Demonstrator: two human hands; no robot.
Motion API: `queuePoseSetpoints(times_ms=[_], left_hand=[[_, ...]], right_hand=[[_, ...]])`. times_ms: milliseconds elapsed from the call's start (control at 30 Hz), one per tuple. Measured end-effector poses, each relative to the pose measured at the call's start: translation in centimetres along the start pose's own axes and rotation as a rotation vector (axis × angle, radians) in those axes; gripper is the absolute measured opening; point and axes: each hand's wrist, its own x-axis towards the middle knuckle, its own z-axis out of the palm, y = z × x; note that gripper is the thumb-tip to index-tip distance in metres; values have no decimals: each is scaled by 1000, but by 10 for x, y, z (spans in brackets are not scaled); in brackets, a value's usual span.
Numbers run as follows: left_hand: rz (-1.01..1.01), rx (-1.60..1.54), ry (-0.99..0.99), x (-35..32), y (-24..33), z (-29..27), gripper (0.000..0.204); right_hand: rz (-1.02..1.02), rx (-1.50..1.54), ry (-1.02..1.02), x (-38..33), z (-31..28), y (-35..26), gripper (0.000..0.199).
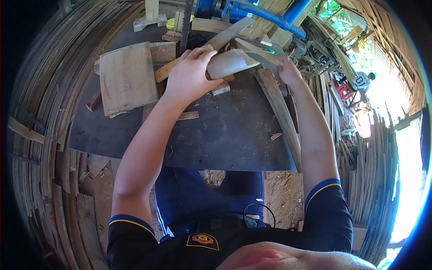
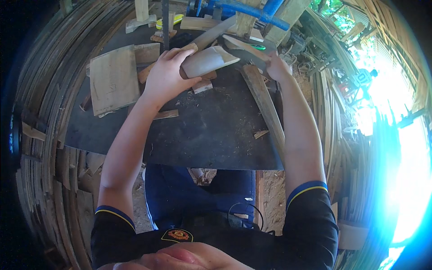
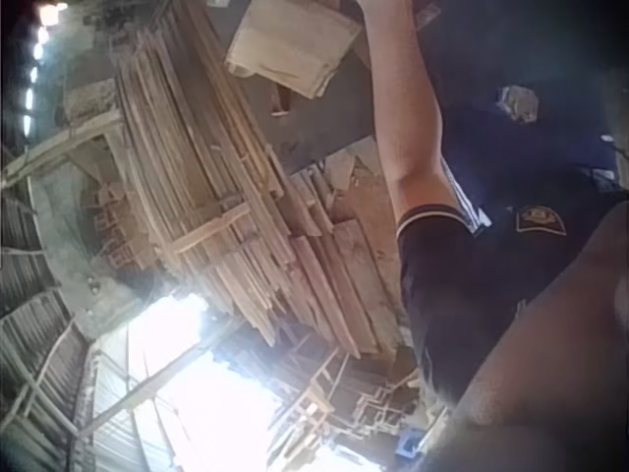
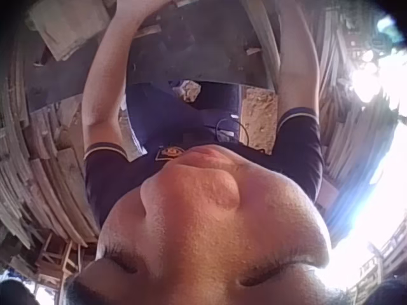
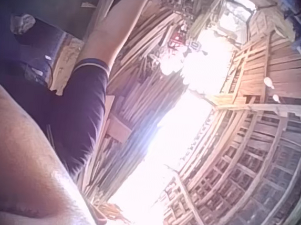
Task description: The person assembles small wooden pieces on a workbench in a workshop. They pick up various wooden components, align them, and fit them together to form a structure. The person uses their hands to manipulate the pieces and occasionally uses a hammer to tap them into place.
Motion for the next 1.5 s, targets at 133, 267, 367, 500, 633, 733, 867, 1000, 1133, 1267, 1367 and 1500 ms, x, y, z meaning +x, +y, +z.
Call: queuePoseSetpoints(times_ms=[133,267,367,500,633,733,867,1000,1133,1267,1367,1500], left_hand=[[-139,50,-76,1,-15,4,75],[-236,24,-172,6,-16,0,69],[-270,52,-185,5,-17,-2,68],[-326,91,-215,6,-16,0,71],[-338,93,-257,6,-10,-2,76],[-307,130,-266,7,-11,-3,78],[-269,146,-233,3,-14,2,78],[-235,203,-162,1,-15,10,75],[-254,230,-183,4,-13,13,67],[-201,265,-117,6,-18,9,69],[-187,196,-120,5,-17,9,67],[-158,111,-125,5,-19,7,61]], right_hand=[[-24,-17,33,-21,-34,-12,38],[-59,41,121,-57,-56,-53,36],[-160,183,108,-90,-76,-116,35],[-327,141,156,-138,-77,-169,32],[-376,74,205,-155,-57,-175,41],[-358,69,144,-154,-46,-171,48],[-339,88,91,-149,-37,-174,52],[-364,98,95,-148,-35,-173,53],[-303,61,34,-147,-50,-186,52],[-322,239,177,-136,-50,-200,45],[-343,520,390,-116,-9,-195,39],[119,1330,-44,-129,-17,-193,39]])
